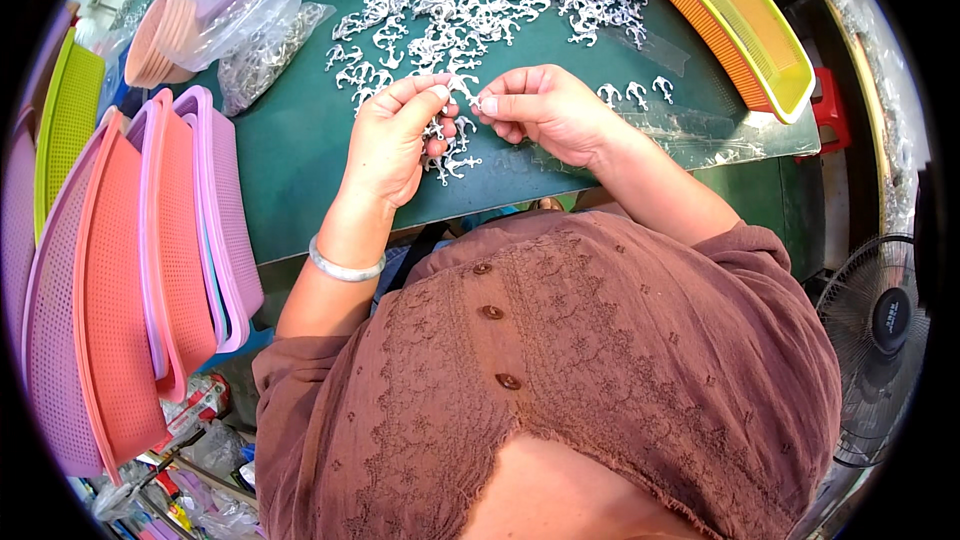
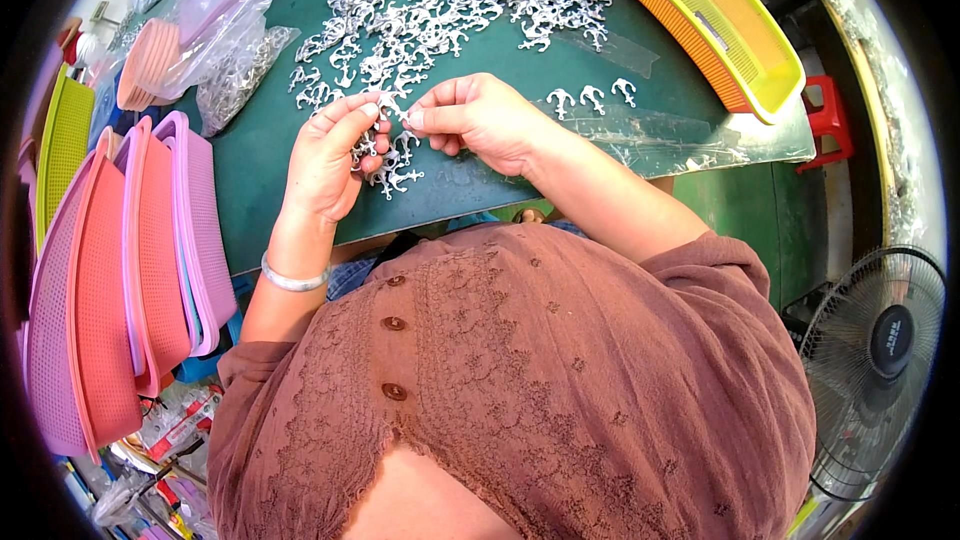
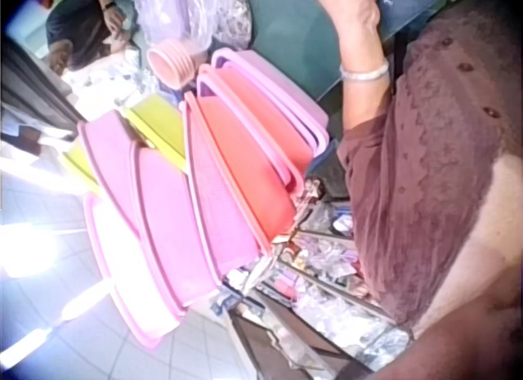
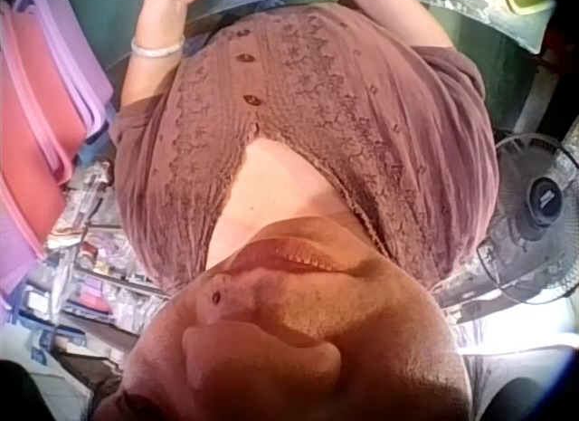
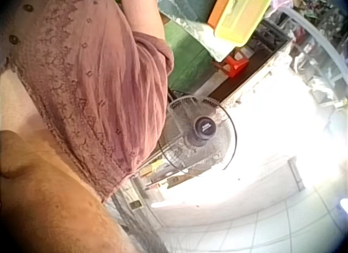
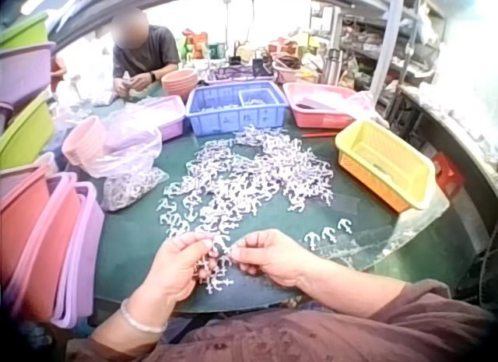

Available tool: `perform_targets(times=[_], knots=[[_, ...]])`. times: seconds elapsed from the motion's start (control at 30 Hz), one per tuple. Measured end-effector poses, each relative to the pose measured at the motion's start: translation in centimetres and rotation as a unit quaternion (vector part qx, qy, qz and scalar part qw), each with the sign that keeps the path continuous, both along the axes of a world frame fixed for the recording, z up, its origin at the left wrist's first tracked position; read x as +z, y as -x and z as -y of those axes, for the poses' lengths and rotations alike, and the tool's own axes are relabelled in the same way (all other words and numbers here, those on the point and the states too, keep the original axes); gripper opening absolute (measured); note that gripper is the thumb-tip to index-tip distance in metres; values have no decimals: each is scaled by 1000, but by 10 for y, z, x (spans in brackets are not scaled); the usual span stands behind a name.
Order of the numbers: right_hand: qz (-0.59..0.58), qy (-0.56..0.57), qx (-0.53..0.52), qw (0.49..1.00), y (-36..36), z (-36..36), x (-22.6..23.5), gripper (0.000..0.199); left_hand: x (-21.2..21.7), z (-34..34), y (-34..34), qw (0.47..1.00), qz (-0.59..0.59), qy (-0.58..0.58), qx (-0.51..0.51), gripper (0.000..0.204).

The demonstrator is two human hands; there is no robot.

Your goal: The person sorts small anchor-shaped metal pieces by hand on a green table. They pick up individual pieces from a large pile, rotate them, and place them into bins or smaller piles.

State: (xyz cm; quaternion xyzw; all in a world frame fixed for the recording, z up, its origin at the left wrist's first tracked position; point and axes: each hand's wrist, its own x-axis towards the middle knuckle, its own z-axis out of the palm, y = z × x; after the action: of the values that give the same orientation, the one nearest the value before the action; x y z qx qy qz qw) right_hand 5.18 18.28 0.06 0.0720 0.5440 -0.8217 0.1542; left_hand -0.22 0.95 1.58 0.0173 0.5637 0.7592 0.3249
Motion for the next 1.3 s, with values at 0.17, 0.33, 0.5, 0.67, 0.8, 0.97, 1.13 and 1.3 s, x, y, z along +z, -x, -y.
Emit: perform_targets(times=[0.17, 0.33, 0.5, 0.67, 0.8, 0.97, 1.13, 1.3], knots=[[-10, -1, -17, 1000, 0, 1, 0, 12, -4, 2, 1, 999, 1, -44, -28, 19], [-32, -71, -38, 996, 0, 6, 3, 12, -3, 4, 2, 997, 31, -65, -37, 26], [-63, -109, -39, 991, 0, 11, 7, 12, -6, 7, 2, 995, 45, -82, -30, 27], [-95, -137, -35, 985, 2, 15, 3, 12, -8, 11, 2, 993, 61, -102, -22, 26], [-125, -165, -16, 978, 4, 15, 1, 12, -13, 15, 3, 992, 58, -108, -11, 22], [-303, -514, 25, 802, 6, 8, -3, 17, -18, 25, 11, 982, 106, -156, 27, 14], [-356, -612, 61, 704, 6, 13, -3, 23, -10, 23, 8, 985, 108, -122, 56, 15], [-341, -596, 41, 726, 9, 7, -6, 18, -17, 27, 9, 992, 81, -98, 14, 17]])
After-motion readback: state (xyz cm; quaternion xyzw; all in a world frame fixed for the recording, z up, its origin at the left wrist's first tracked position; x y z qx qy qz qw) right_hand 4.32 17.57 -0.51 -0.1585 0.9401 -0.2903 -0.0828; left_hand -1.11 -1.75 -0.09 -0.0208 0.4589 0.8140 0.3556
